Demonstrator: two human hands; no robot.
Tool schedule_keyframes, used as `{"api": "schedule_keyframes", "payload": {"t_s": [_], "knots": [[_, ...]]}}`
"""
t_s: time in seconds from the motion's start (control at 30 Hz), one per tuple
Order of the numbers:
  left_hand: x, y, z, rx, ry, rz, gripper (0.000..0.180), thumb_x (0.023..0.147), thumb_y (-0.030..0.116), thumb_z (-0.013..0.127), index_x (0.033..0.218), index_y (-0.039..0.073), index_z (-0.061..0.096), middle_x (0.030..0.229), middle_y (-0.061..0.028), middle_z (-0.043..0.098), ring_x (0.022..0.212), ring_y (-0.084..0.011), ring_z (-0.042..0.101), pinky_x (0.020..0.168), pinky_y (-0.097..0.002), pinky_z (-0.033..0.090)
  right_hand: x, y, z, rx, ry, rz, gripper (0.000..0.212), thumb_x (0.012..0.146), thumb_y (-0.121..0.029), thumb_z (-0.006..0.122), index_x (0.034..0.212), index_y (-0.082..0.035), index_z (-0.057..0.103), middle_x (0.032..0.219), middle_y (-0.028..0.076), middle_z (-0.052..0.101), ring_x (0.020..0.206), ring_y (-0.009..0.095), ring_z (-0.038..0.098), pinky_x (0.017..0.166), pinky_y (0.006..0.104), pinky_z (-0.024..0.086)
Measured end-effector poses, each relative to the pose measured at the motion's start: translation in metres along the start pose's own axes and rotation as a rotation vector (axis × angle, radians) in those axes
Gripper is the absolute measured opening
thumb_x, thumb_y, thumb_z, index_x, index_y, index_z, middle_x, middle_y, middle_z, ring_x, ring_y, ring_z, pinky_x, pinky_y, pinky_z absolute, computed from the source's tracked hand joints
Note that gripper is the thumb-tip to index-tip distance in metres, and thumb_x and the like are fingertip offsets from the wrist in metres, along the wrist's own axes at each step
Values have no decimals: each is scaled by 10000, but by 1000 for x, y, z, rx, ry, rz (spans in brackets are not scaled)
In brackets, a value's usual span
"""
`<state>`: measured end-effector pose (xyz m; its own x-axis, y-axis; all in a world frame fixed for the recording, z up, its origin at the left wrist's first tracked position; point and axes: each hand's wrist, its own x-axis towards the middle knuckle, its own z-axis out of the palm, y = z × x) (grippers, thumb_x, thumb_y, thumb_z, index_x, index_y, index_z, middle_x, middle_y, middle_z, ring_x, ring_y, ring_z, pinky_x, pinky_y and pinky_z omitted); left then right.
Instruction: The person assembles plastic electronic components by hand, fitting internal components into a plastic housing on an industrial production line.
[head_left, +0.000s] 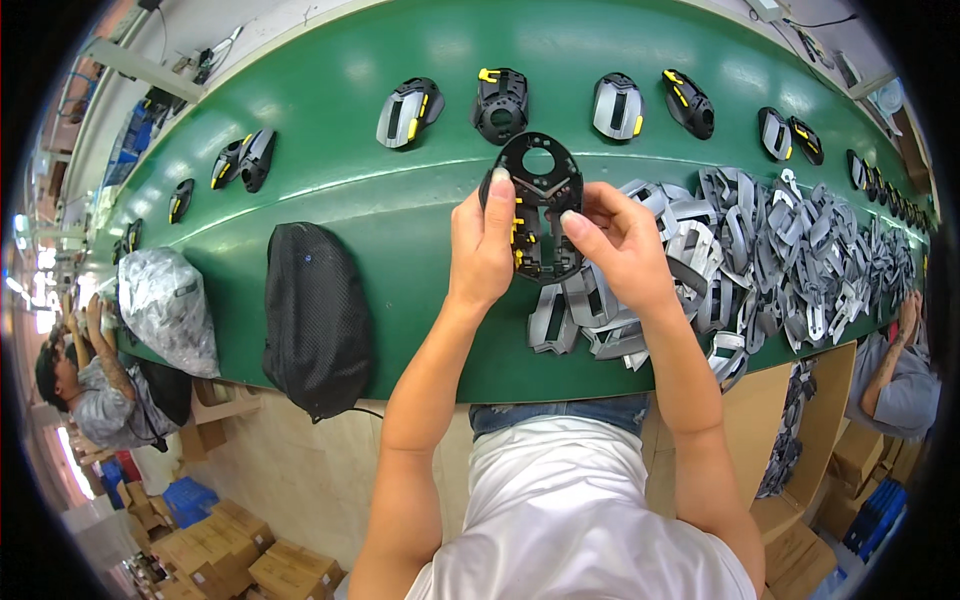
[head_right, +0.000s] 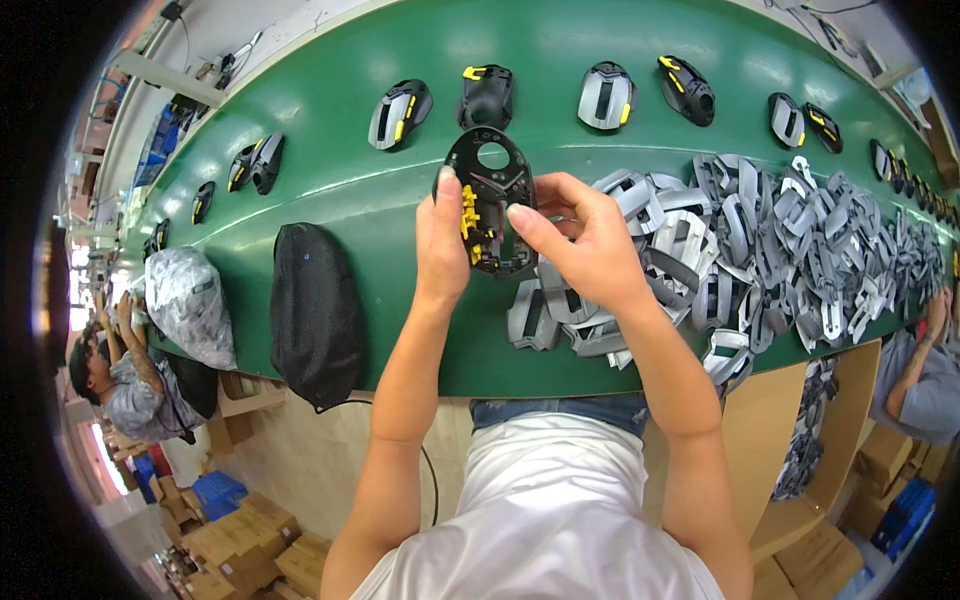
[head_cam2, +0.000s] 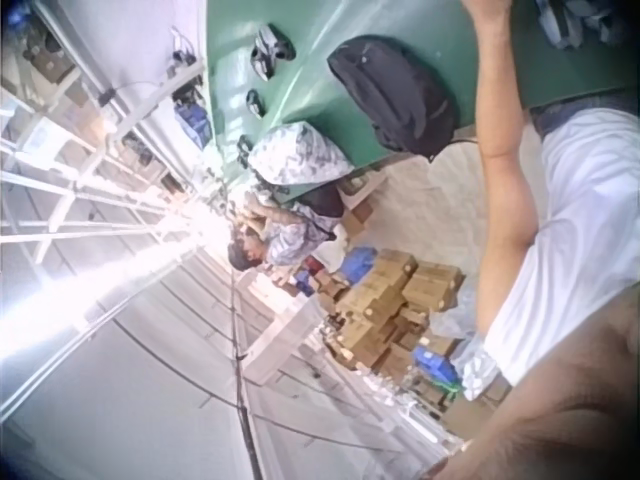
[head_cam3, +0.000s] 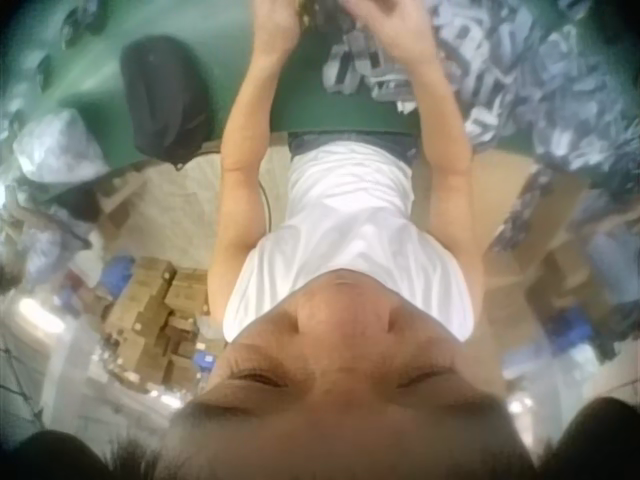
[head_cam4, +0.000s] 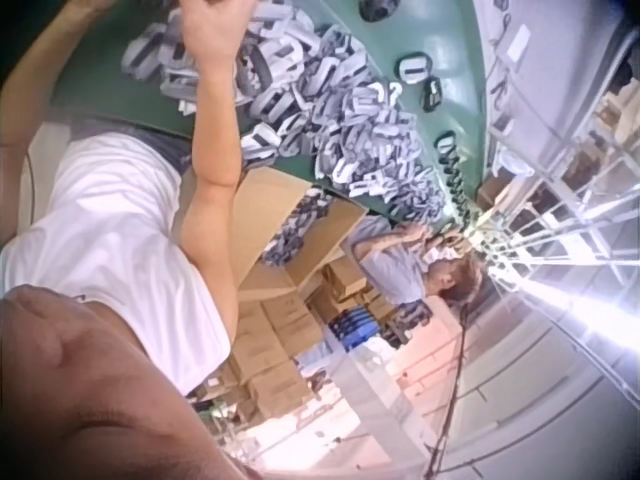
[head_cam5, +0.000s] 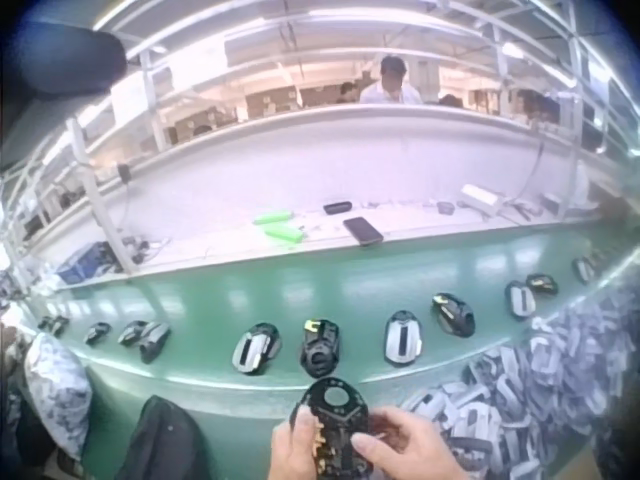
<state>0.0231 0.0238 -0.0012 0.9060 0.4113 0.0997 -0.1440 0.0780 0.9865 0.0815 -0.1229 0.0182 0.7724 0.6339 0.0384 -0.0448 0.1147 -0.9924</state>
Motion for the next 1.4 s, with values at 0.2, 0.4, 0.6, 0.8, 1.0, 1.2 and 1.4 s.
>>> {"api": "schedule_keyframes", "payload": {"t_s": [0.2,0.4,0.6,0.8,1.0,1.2,1.4], "knots": [[4,-1,-2,-62,44,56,388,980,339,394,749,42,488,674,53,462,604,-15,368,513,-191,312,0,7,1,47,10,59,269,858,-169,623,1007,48,566,868,44,592,807,75,538,730,227,462],[-4,10,10,-345,128,-33,320,967,289,446,765,42,477,692,62,456,608,-8,374,526,-180,323,-3,7,4,159,-41,36,248,861,-144,595,1011,50,556,879,29,583,799,65,510,722,221,442],[-9,7,10,124,119,308,295,894,244,554,724,14,479,587,0,486,543,-44,413,486,-211,337,-3,9,10,60,64,23,277,793,-67,597,1045,43,567,872,14,593,774,54,513,697,213,444],[-12,5,11,105,130,331,286,872,217,545,716,-10,468,557,-35,482,520,-80,428,479,-238,347,-6,3,14,42,99,22,273,763,-47,617,1023,29,583,845,1,592,747,53,515,679,210,440],[-13,0,11,165,150,443,288,876,219,529,714,-12,465,567,-40,480,526,-83,429,481,-248,354,-4,10,12,56,93,-25,264,759,-48,615,1012,22,583,829,-1,587,733,53,517,672,209,438],[-11,4,15,46,102,335,322,921,275,482,745,7,455,590,-26,498,524,-61,424,464,-224,346,-4,11,12,67,110,29,210,769,-62,613,961,15,575,801,-2,578,701,51,519,633,202,440],[-10,0,16,-86,58,212,325,955,301,443,778,29,451,608,13,482,527,-27,417,457,-196,351,-4,10,10,42,125,1,205,767,-80,620,938,19,566,787,2,580,704,37,511,612,200,446]]}}
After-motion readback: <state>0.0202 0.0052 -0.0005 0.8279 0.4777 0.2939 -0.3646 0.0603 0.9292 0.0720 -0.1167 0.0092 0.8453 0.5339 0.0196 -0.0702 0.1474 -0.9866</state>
